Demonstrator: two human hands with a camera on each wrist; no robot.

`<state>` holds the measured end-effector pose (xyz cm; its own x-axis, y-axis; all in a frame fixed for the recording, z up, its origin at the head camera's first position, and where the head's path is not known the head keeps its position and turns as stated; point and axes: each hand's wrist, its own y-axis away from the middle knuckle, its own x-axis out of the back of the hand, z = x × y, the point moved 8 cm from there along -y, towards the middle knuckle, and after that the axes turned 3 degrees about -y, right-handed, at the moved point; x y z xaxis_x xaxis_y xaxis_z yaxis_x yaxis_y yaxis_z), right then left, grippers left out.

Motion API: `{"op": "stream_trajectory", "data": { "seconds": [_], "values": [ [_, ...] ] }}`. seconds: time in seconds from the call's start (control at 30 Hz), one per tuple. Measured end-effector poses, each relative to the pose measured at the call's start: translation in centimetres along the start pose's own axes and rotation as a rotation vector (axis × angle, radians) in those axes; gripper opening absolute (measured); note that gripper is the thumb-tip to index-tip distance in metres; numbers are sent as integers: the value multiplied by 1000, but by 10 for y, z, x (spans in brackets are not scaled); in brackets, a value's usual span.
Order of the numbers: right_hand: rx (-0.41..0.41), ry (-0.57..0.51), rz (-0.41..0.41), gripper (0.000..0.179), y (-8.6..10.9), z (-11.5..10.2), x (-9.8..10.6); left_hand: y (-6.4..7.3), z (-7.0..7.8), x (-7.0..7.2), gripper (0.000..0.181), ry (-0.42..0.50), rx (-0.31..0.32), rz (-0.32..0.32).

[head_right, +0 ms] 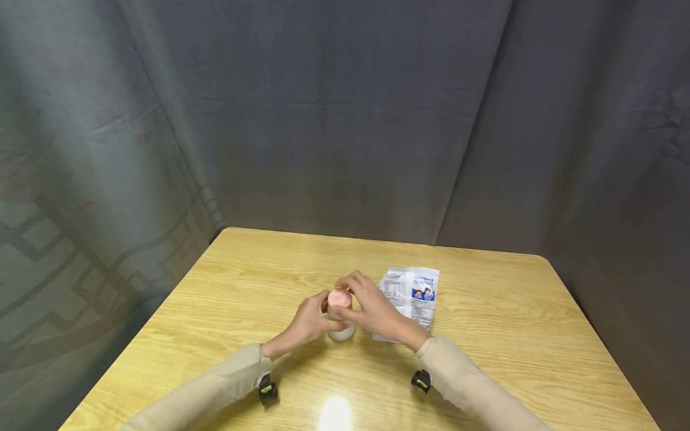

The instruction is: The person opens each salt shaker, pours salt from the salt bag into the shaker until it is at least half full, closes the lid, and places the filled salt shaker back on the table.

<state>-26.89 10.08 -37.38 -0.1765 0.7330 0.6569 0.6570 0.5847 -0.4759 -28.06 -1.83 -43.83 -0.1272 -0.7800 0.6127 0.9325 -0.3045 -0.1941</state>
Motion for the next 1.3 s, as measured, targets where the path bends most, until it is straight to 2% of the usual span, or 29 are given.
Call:
{"op": "stream_trajectory", "data": {
  "seconds": [0.17,0.47,0.73,0.97,1.13,1.3],
  "values": [
    [-51,50,-15,45,0,2,-2,0,-1,0,52,14,6,-8],
    [1,27,-62,43,1,-2,-1,1,1,0,53,37,-13,-14],
    [-36,71,-31,40,2,2,-2,0,1,0,55,52,-14,-15],
    [-82,122,-25,44,0,3,-4,0,2,-1,54,24,-8,-13],
    [-61,71,-54,49,2,0,-2,0,4,-1,55,21,-37,-20],
    [-31,33,-81,45,2,-1,1,0,2,-1,55,43,-16,-19]
  ]
}}
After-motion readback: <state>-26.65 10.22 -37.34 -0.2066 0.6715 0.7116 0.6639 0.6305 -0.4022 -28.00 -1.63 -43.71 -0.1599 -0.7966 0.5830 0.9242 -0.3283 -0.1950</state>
